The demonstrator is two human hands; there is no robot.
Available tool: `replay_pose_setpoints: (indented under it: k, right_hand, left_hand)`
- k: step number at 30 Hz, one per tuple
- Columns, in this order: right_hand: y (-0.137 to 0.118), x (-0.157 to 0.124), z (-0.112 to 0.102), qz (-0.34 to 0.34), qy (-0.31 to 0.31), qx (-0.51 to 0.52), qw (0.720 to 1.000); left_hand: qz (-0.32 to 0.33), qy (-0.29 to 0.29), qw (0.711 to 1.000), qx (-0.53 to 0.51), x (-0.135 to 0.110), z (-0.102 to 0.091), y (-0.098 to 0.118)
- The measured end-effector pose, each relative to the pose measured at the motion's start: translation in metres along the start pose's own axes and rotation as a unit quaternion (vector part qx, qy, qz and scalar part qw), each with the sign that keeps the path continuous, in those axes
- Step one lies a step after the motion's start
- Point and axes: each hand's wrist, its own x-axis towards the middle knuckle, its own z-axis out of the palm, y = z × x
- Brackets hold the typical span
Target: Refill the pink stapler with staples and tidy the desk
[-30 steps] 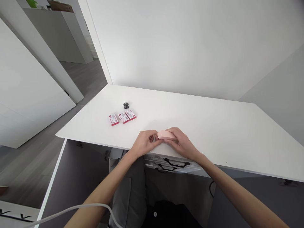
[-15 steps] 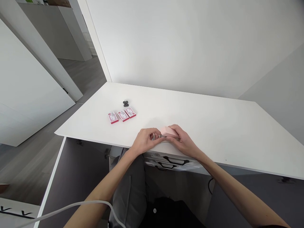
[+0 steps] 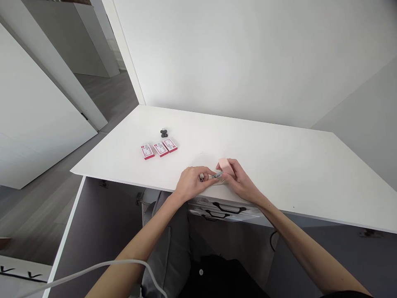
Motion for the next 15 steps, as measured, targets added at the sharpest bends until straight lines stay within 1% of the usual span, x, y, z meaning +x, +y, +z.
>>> replay_pose_setpoints:
  k: [4, 7, 15]
  right_hand:
    - [0.002, 0.0, -0.001, -0.024, -0.012, 0.039, 0.999]
    - [0.001, 0.0, -0.001, -0.033, -0.018, 0.054, 0.998]
    - [-0.009, 0.0, -0.003, -0.03, -0.012, 0.087, 0.996]
  left_hand:
    - [0.029, 0.018, 0.999, 0.015, 0.001, 0.007, -0.001]
    - [0.046, 0.018, 0.998, 0.026, 0.001, 0.009, -0.002]
    - [0.053, 0.016, 0.998, 0.017, 0.0, 0.007, 0.0]
